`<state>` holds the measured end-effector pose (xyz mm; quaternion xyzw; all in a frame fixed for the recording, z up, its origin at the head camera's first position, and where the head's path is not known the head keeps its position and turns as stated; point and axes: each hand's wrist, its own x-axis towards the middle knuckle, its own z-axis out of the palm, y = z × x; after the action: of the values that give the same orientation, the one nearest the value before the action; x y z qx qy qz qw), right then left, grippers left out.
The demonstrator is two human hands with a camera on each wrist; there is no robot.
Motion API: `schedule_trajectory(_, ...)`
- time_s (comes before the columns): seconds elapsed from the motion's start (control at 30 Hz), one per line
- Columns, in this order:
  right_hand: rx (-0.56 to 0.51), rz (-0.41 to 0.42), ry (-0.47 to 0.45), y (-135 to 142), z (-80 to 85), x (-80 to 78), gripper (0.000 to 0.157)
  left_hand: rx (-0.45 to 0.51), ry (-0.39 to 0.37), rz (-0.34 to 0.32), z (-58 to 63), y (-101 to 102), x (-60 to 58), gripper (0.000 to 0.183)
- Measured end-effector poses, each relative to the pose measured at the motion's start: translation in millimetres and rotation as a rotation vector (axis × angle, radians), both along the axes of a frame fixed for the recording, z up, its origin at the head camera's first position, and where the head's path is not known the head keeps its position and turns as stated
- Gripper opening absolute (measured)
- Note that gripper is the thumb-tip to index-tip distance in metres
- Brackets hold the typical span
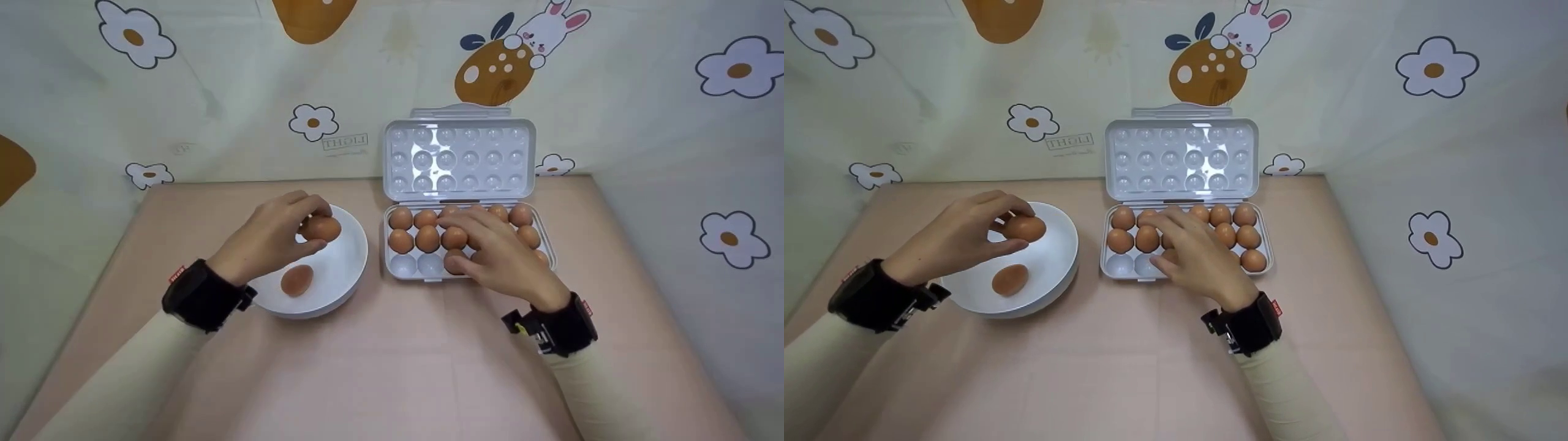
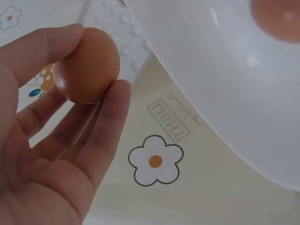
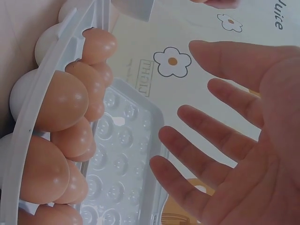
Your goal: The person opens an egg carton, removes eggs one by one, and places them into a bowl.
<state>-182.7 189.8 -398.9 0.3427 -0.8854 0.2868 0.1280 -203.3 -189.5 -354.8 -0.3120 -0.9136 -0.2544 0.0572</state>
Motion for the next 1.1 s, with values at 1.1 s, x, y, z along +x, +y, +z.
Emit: schedule_trajectory(1.1, 0.073, -0.011, 0.001, 0.9, -5.5, -2.8, 0.056, -0.370, -0.223, -0.010, -20.0, -29.8, -29.7, 0.021)
